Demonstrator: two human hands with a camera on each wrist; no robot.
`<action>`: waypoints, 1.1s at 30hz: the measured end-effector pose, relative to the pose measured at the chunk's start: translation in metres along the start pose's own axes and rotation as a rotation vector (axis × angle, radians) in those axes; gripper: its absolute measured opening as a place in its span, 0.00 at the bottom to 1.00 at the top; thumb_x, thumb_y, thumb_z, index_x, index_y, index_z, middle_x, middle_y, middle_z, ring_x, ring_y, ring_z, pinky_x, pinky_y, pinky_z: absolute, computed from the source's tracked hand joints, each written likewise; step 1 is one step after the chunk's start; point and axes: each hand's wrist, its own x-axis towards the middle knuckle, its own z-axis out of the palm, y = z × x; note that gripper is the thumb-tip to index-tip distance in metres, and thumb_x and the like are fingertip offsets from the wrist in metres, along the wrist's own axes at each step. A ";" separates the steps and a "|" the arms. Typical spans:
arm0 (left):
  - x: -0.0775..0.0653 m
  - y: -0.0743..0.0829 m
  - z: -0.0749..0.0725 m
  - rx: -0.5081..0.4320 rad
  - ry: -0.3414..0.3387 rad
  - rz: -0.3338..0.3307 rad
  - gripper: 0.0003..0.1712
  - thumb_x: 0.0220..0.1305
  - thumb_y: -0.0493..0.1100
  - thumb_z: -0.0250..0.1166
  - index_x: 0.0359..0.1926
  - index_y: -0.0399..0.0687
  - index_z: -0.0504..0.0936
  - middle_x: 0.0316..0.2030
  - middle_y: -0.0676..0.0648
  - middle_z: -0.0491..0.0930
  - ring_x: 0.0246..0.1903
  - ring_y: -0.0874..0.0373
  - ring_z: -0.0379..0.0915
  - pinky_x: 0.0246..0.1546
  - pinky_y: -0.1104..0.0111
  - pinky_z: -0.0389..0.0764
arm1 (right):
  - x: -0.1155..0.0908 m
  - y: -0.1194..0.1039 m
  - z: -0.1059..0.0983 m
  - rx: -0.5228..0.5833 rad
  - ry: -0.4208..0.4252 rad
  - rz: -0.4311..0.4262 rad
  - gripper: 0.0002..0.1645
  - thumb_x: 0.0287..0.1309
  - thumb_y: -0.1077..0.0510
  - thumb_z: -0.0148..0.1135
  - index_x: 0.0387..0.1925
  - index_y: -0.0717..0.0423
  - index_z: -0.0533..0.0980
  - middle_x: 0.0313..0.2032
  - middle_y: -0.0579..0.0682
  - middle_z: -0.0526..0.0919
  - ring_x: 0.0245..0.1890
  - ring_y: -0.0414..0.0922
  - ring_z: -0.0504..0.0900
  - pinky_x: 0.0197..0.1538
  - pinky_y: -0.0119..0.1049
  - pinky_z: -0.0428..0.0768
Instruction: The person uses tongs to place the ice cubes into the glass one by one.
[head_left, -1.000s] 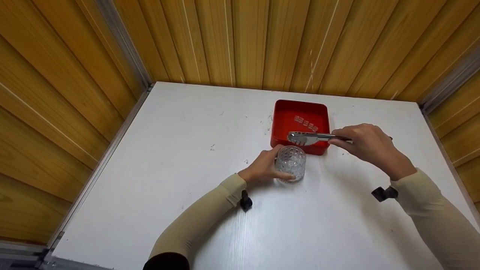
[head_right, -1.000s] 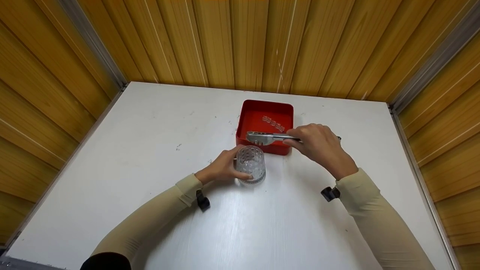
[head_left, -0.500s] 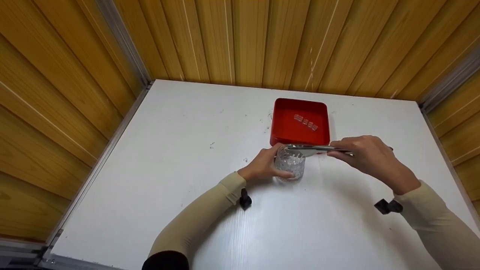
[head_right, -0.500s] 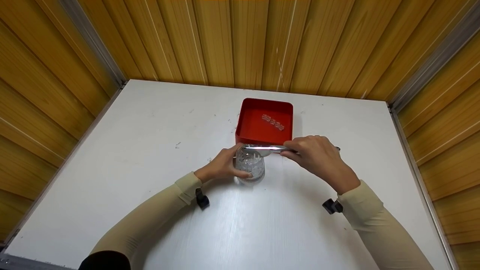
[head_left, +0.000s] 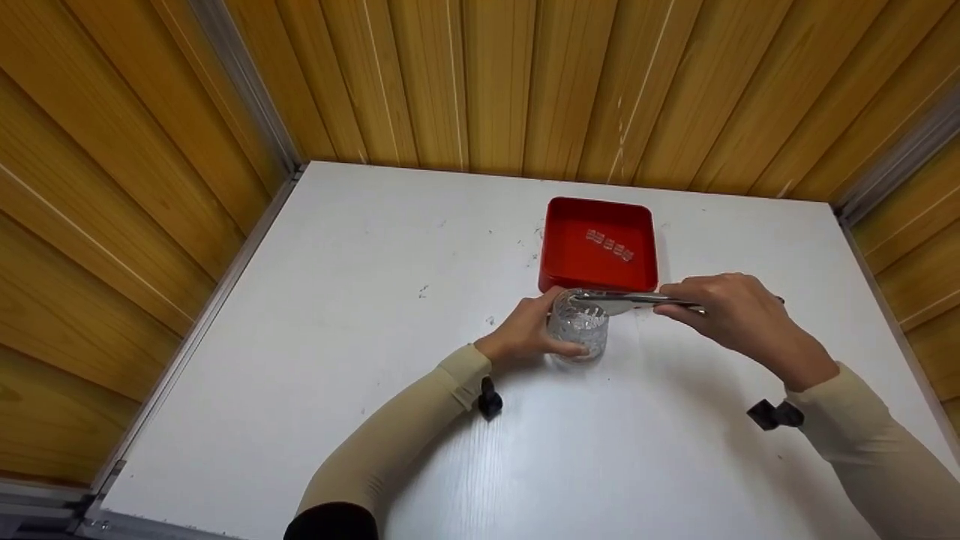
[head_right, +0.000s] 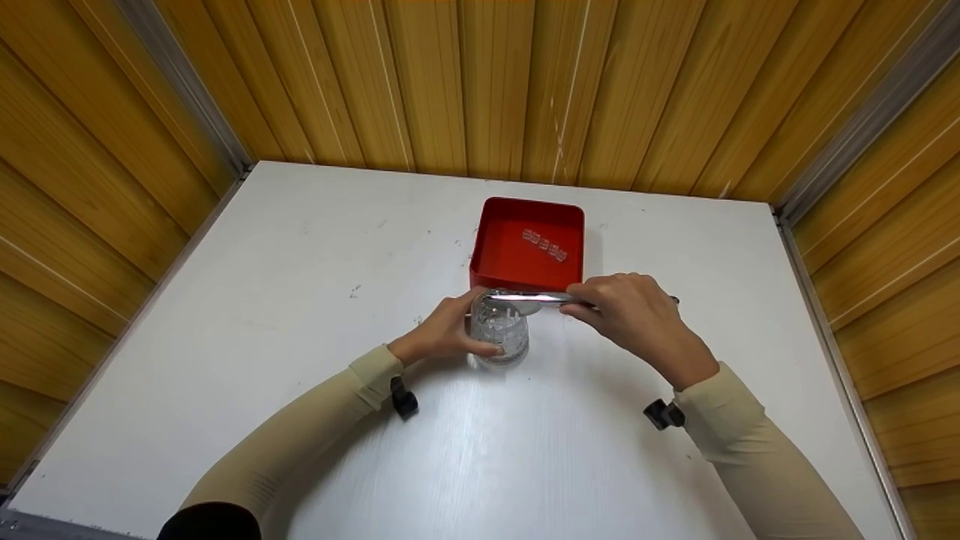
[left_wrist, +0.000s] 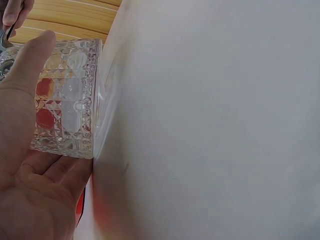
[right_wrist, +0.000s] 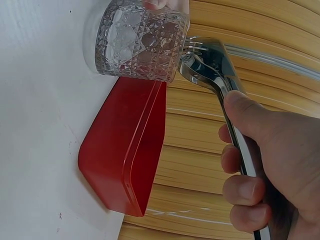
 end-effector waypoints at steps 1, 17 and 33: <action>0.000 0.000 0.000 0.001 0.000 0.001 0.50 0.49 0.56 0.83 0.69 0.56 0.67 0.54 0.53 0.84 0.50 0.66 0.78 0.54 0.74 0.75 | 0.000 0.000 0.000 0.000 0.005 -0.005 0.16 0.53 0.56 0.79 0.46 0.50 0.89 0.28 0.44 0.88 0.20 0.35 0.73 0.24 0.31 0.73; 0.000 0.000 0.000 0.016 0.004 -0.013 0.49 0.48 0.57 0.83 0.68 0.55 0.69 0.54 0.54 0.83 0.50 0.65 0.78 0.55 0.74 0.75 | 0.000 0.002 0.003 -0.011 0.039 -0.043 0.16 0.52 0.57 0.80 0.45 0.48 0.89 0.27 0.42 0.87 0.21 0.35 0.75 0.24 0.32 0.75; 0.000 0.000 0.000 0.010 0.002 -0.034 0.49 0.49 0.58 0.83 0.69 0.54 0.68 0.54 0.52 0.83 0.50 0.64 0.77 0.55 0.73 0.75 | -0.005 0.012 0.014 -0.027 0.098 -0.043 0.24 0.47 0.55 0.83 0.47 0.53 0.86 0.31 0.47 0.87 0.21 0.37 0.76 0.22 0.32 0.73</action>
